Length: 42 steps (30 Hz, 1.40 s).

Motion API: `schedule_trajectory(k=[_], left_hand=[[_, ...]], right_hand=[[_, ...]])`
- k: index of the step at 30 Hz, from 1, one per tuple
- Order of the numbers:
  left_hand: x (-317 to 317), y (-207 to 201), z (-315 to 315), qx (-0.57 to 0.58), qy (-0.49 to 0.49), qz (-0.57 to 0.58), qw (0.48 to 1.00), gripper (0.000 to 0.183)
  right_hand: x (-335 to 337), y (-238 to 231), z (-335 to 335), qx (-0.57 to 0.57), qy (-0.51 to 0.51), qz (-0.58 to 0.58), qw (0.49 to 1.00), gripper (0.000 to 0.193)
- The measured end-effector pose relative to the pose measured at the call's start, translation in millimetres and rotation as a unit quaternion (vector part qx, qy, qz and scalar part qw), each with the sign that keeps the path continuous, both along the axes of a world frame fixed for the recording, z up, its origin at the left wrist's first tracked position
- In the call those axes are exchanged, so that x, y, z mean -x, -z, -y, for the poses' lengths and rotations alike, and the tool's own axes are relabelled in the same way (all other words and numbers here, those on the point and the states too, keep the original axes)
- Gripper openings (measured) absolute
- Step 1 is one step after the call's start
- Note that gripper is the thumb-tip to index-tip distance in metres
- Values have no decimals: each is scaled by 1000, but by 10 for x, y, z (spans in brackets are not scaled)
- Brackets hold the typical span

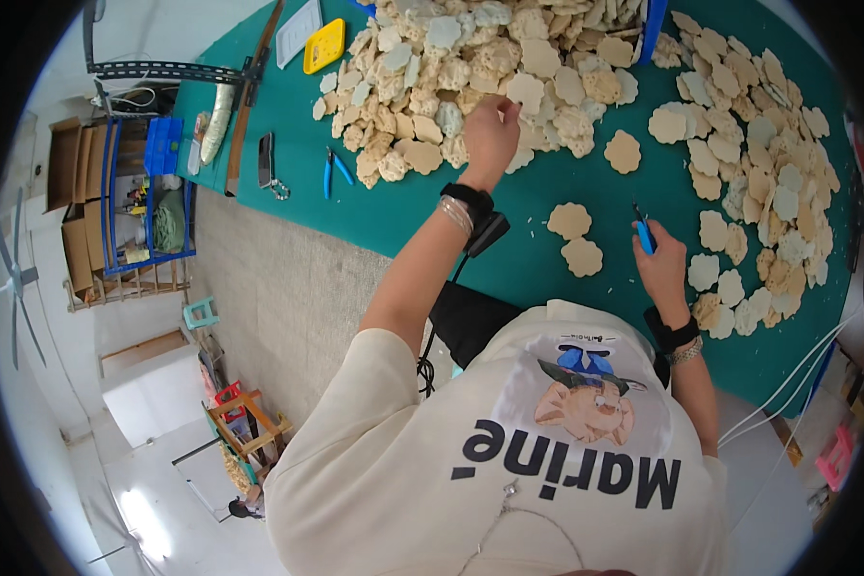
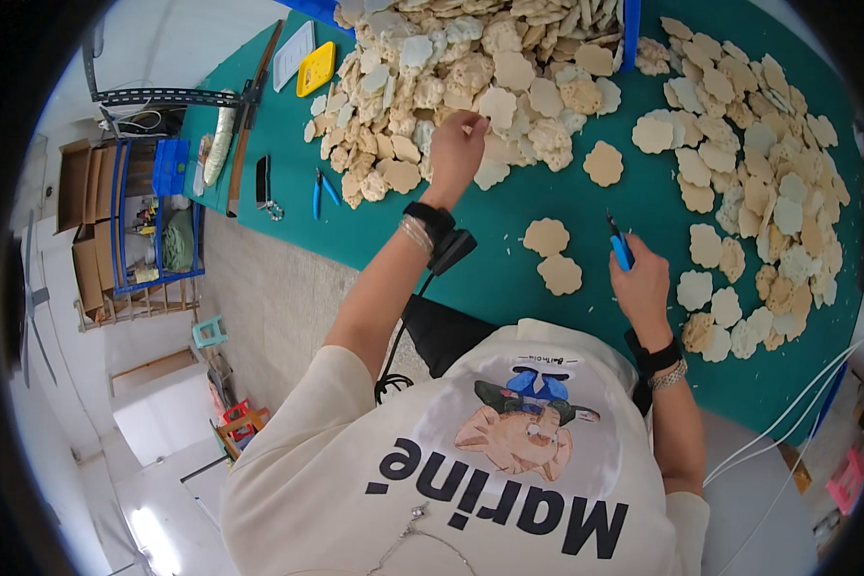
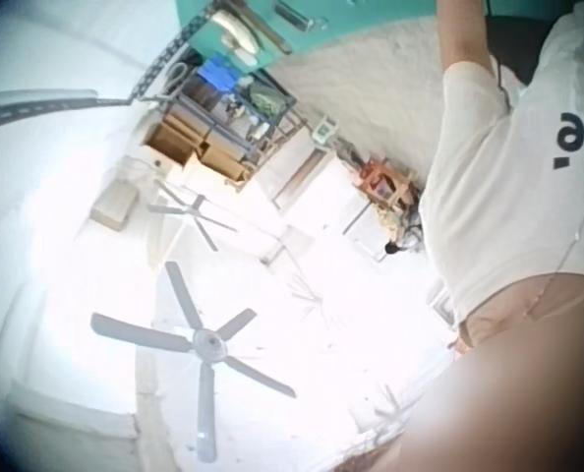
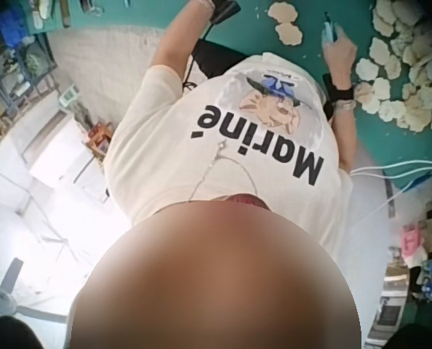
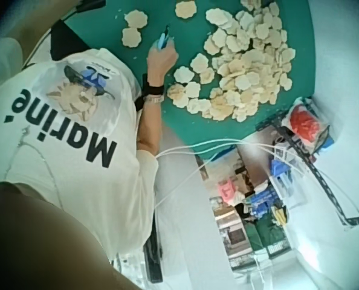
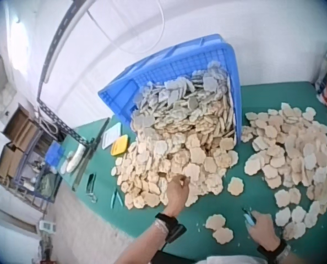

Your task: The person uses blue-handled pliers to trim the edges of small, light-colored, irregularly shaped craft pieces on a green table. They pick up each piece, trim it, and place it back on the table, repeating this process for many pieces.

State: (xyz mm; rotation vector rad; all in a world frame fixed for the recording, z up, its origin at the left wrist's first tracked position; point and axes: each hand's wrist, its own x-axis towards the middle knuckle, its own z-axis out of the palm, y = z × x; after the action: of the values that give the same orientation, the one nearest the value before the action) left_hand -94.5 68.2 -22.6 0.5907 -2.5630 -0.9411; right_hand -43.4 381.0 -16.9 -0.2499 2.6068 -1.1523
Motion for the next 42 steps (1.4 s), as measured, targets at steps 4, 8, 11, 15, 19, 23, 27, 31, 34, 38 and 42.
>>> schedule_trajectory(k=[4, 8, 11, 15, 19, 23, 27, 31, 34, 38, 42], left_hand=[[387, 105, 68, 151, -36, 18, 988, 44], [400, 107, -48, 164, 0, -24, 986, 41], [265, 43, -145, 79, 52, -30, 995, 30], [-178, -135, -290, -257, 199, 66, 943, 28], [-643, -292, -539, -491, 265, 161, 814, 21], [-834, -376, -674, -512, 277, 198, 789, 22], [-866, -443, -669, -472, 318, 238, 787, 24], [-875, -477, -661, -458, 342, 246, 782, 25], [-877, -471, -651, -453, 344, 252, 783, 26], [-881, -458, -630, -446, 347, 265, 782, 28], [-903, -475, -632, -448, 347, 263, 781, 23]], right_hand=[[-18, 11, 62, 13, 6, -10, 1000, 31], [-52, -31, 79, 15, -7, -27, 1000, 31], [-26, -58, 95, 2, -28, -42, 999, 31], [12, -148, 118, 23, -62, -53, 996, 35], [54, -243, 172, 17, -93, -60, 994, 39], [-4, -280, 188, -4, -143, -51, 988, 41], [-80, -303, 201, 23, -156, -73, 985, 42], [-115, -364, 184, 13, -170, -89, 981, 42], [-128, -407, 155, 0, -179, -113, 977, 41], [-150, -408, 151, 14, -180, -130, 975, 39], [-170, -395, 155, 18, -178, -121, 976, 37]])
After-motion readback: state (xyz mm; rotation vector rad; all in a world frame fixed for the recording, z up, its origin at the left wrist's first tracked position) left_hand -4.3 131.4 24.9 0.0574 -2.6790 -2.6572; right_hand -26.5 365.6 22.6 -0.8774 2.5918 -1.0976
